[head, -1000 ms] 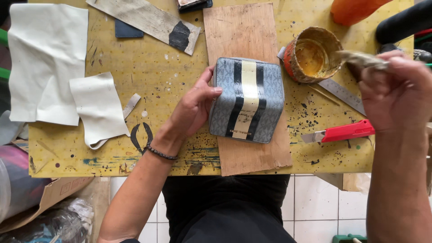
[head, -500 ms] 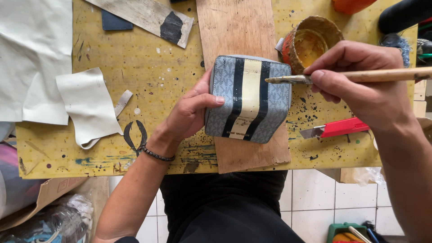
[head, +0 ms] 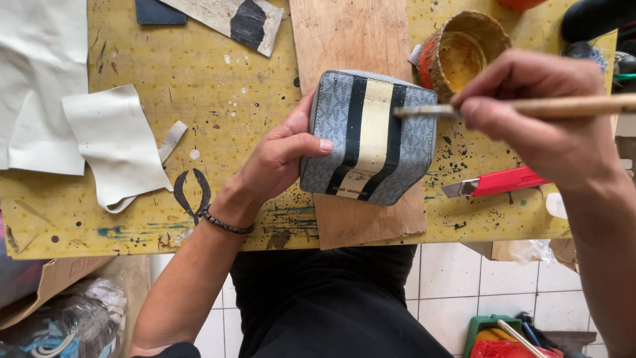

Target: The person applies a yellowish substance from a container onto a small, patterned wallet using a brush. They then set the wallet aside and apply the same substance to a long, rectangular strip of light-colored leather lying on the workbench.

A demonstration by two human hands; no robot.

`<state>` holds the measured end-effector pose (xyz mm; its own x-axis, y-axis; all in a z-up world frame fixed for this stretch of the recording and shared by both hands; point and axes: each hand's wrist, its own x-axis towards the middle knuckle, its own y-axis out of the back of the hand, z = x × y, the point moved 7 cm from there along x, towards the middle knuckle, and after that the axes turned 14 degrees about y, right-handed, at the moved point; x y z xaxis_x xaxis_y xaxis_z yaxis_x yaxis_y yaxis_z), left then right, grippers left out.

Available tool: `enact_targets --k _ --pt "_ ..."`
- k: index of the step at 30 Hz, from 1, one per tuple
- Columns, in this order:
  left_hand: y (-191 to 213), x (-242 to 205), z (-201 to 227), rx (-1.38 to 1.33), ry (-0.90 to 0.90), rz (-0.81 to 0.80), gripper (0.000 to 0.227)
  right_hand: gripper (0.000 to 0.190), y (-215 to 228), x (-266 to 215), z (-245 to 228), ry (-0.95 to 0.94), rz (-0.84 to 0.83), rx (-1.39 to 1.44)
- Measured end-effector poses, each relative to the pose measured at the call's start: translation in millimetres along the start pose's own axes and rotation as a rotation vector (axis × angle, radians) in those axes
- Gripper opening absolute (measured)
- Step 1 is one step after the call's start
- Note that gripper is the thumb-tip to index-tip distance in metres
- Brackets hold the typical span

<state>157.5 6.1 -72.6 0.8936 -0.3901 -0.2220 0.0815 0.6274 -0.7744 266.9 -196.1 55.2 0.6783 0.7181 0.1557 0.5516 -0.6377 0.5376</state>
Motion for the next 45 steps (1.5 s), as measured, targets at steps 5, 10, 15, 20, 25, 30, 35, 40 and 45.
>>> enact_targets --k 5,10,15,20,25,30,35,40,45 --pt "1.8 -1.4 0.6 0.049 -0.014 0.037 0.086 0.006 -9.2 -11.6 -10.6 -0.071 -0.101 0.052" --pt "-0.6 -2.0 1.5 0.036 -0.008 0.006 0.082 0.006 -1.3 -2.6 -8.5 -0.069 0.008 -0.040" --pt "6.4 -3.0 -0.6 0.001 -0.008 0.036 0.086 0.005 -20.9 -11.2 -14.7 -0.006 -0.169 0.049" --pt "3.4 -1.3 -1.5 0.005 0.006 0.036 0.082 0.005 -5.7 -2.7 -11.4 -0.041 0.078 0.046" --pt "9.2 -1.1 0.4 -0.012 0.005 0.087 0.082 0.007 -23.4 -12.2 -14.9 0.113 -0.102 0.032" --pt "5.0 -0.1 2.8 -0.011 0.028 0.096 0.074 0.004 -15.6 -17.6 -7.6 0.050 0.034 0.077" --pt "13.3 3.3 2.7 -0.146 0.021 0.120 0.080 0.010 -14.4 -29.4 -16.5 -0.086 -0.036 0.154" --pt "4.5 -1.9 8.4 -0.201 0.009 0.015 0.067 0.008 33.7 -27.4 17.5 -0.131 0.292 -0.054" --pt "15.3 -3.9 0.7 -0.416 0.058 -0.096 0.052 0.003 51.4 -13.8 76.4 -0.059 0.214 -0.293"
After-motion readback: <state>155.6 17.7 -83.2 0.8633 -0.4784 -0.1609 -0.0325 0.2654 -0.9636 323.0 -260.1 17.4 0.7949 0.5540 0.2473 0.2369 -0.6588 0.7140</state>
